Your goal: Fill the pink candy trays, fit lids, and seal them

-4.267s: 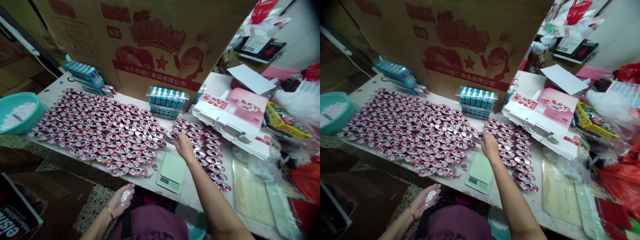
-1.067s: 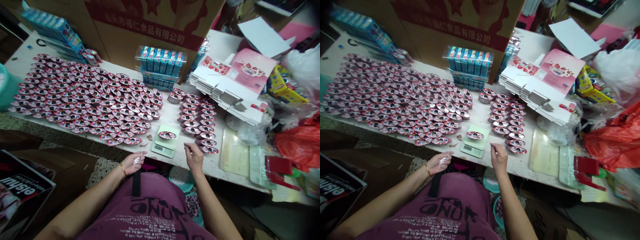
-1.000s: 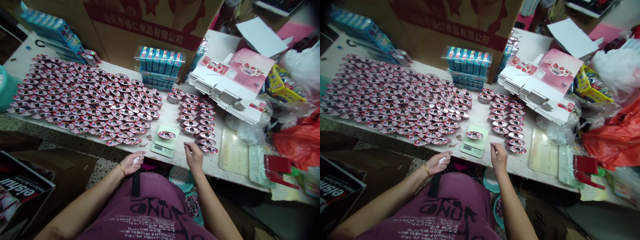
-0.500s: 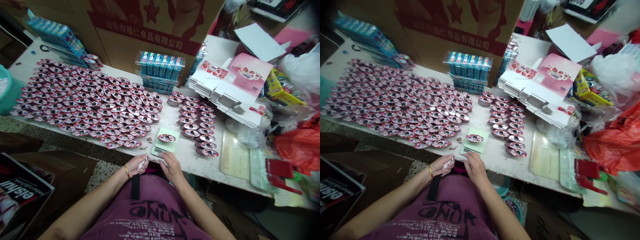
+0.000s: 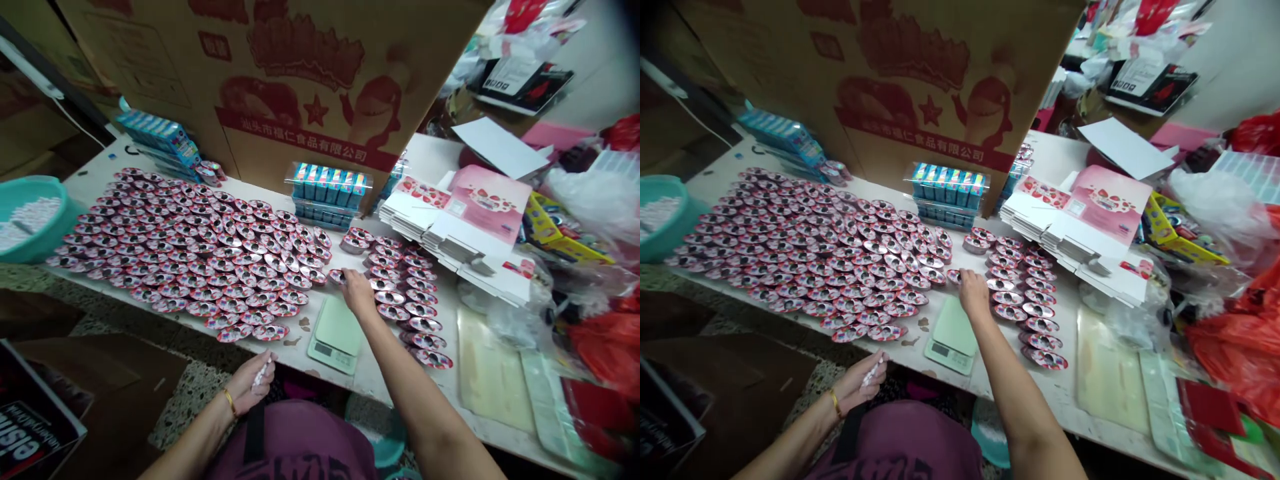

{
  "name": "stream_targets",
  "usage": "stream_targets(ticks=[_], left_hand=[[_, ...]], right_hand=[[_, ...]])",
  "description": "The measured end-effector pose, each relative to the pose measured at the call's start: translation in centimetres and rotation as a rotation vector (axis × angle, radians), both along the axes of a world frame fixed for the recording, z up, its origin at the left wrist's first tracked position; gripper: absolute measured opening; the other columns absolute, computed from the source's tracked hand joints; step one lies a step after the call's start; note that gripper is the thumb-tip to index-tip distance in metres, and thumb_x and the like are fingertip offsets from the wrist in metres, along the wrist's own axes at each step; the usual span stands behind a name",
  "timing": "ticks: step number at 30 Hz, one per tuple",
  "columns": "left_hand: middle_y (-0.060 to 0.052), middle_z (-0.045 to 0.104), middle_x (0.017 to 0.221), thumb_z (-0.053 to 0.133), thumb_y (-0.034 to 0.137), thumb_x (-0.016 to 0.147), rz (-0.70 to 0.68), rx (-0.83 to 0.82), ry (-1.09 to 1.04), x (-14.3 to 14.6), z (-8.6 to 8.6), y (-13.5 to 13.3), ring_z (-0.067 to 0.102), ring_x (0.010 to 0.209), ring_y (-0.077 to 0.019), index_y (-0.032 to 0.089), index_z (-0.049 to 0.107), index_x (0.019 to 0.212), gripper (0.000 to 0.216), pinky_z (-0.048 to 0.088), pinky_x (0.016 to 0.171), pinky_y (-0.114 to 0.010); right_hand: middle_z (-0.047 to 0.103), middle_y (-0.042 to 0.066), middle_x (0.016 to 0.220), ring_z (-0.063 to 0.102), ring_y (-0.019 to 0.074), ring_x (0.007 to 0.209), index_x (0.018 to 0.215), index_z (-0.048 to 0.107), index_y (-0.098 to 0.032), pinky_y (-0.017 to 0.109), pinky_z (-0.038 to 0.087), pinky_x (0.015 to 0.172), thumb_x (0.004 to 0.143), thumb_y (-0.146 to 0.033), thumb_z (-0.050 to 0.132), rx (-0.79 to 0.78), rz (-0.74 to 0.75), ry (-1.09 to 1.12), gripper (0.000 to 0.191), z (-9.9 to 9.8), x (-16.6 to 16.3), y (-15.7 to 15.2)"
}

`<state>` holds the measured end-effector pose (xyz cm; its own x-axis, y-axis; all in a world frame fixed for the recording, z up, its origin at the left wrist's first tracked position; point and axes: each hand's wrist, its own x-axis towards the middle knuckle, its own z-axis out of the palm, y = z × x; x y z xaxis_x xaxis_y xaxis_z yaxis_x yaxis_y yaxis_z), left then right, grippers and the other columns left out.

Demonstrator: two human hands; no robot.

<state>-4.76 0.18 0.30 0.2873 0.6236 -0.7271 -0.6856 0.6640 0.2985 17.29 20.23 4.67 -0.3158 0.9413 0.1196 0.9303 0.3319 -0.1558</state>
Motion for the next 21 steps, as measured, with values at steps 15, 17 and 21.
stream_targets(ticks=[15, 17, 21], left_hand=[[0.0, 0.048, 0.059, 0.048, 0.026, 0.078, -0.055, -0.022, -0.262, 0.5, 0.8, 2.5, 0.043, 0.044, -0.0044, 0.013, 0.053, 0.079, 0.015, 0.028, 0.033, -0.012], [-0.004, 0.053, 0.066, 0.048, 0.024, 0.078, -0.068, -0.027, -0.274, 1.6, 1.3, 3.1, 0.049, 0.049, -0.0063, 0.012, 0.054, 0.081, 0.014, 0.035, 0.038, -0.014], [-0.004, 0.055, 0.067, 0.049, 0.021, 0.076, -0.087, -0.042, -0.314, 3.1, 1.3, 3.4, 0.048, 0.048, -0.0053, 0.01, 0.054, 0.08, 0.013, 0.028, 0.034, -0.012]], right_hand=[[0.049, 0.008, 0.101, 0.038, 0.0226, 0.091, 0.08, 0.06, -0.02, 0.032, 0.03, 0.07, 0.073, -0.023, 0.053, 0.105, -0.2, -0.257, 0.009, -0.8, 12.7, -7.4], [0.049, 0.008, 0.101, 0.037, 0.0225, 0.091, 0.075, 0.06, -0.02, 0.033, 0.029, 0.071, 0.075, -0.024, 0.052, 0.131, -0.206, -0.247, 0.009, -0.3, 12.6, -7.7], [0.048, 0.008, 0.099, 0.036, 0.0224, 0.091, 0.077, 0.059, -0.019, 0.035, 0.027, 0.075, 0.079, -0.021, 0.046, 0.16, -0.088, -0.19, 0.013, 1.8, 9.9, -9.4]])
